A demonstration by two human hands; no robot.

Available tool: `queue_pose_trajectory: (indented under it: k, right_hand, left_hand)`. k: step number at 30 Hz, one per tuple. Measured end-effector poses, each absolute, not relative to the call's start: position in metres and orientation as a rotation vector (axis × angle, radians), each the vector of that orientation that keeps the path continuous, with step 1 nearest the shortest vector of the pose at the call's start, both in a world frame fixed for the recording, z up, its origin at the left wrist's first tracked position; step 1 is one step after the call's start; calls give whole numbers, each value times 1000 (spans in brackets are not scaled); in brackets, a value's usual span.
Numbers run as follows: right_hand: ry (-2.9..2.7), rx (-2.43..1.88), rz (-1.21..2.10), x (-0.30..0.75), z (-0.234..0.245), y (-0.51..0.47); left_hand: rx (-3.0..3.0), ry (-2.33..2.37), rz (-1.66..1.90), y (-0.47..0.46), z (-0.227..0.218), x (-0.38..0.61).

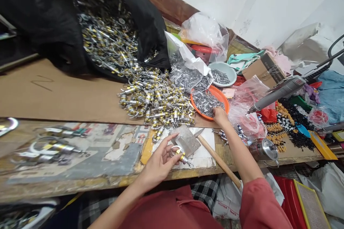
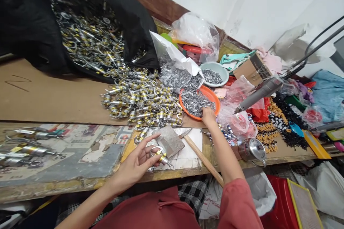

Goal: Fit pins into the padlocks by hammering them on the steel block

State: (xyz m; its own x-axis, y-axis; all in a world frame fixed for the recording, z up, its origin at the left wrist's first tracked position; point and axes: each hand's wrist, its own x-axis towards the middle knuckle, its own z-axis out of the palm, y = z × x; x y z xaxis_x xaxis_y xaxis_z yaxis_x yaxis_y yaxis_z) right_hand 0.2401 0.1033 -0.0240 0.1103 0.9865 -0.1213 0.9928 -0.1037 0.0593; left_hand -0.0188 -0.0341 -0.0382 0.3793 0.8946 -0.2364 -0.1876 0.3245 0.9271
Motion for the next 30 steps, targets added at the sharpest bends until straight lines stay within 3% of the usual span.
queue_pose_trajectory:
  k: [13, 19, 24, 30]
  right_hand:
    - [2473, 2353, -164, 228, -4, 85]
    - [3024, 1872, -562, 169, -4, 11]
    - [3189, 1608, -297, 155, -4, -23]
    - [3034, 1470, -316, 157, 4, -25]
  left_hand:
    - [879, 917, 910, -27, -47, -20]
    - [861, 915, 944, -26, -51, -19]
    - [849, 906, 957, -27, -51, -18]
    - [846, 908, 957, -28, -48, -17]
